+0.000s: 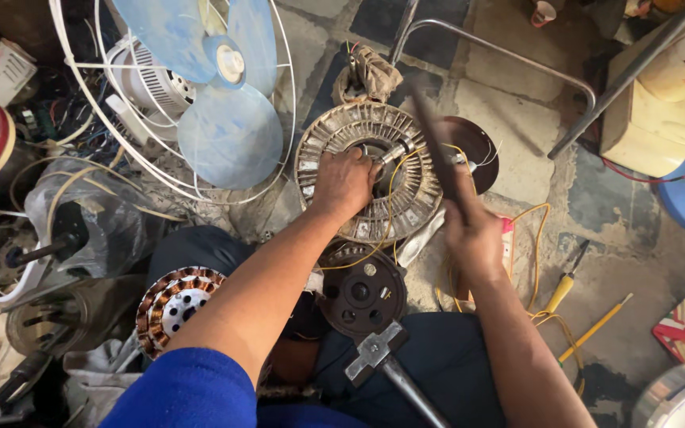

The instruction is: The person sits on the floor and uses a hammer to tap a metal rod inserted into the center of a disassembled electric motor stator. They repeatedly strike the rod to adjust or loosen the internal components of the motor.

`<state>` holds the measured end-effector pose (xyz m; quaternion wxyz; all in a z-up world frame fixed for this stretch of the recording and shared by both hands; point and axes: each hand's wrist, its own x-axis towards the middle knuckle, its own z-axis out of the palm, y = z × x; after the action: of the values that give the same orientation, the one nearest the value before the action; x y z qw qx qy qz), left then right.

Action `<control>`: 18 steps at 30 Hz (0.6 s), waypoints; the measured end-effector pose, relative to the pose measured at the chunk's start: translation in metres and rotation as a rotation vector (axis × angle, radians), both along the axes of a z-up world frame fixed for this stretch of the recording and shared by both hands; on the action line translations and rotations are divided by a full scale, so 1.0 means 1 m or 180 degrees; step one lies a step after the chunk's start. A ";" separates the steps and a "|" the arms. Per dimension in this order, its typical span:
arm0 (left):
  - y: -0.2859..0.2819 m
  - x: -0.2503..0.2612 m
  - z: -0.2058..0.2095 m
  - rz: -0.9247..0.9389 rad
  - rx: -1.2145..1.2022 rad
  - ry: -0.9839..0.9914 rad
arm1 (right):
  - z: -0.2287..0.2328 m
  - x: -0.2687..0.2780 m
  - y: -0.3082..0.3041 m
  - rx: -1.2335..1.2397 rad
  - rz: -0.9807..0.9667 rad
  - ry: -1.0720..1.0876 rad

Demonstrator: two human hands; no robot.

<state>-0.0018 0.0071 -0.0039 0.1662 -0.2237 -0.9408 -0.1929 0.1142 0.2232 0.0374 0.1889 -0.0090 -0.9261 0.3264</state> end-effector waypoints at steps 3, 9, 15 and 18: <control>0.000 -0.001 0.000 -0.0009 -0.0190 -0.0171 | 0.001 -0.003 0.000 0.0862 0.0075 -0.0509; 0.002 0.004 -0.002 0.0067 0.0133 0.0101 | -0.002 0.014 0.023 -0.0240 -0.0182 0.0194; -0.016 0.017 0.063 0.0289 0.0627 0.0003 | -0.031 0.015 0.040 -0.0483 -0.1075 -0.0173; -0.036 0.042 0.115 0.0099 0.1749 0.0778 | -0.045 0.009 0.038 -0.0204 -0.1032 -0.0194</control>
<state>0.0406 -0.0290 0.1110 0.3354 -0.1774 -0.8297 -0.4093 0.1230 0.2616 -0.0075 0.2105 -0.1741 -0.9069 0.3206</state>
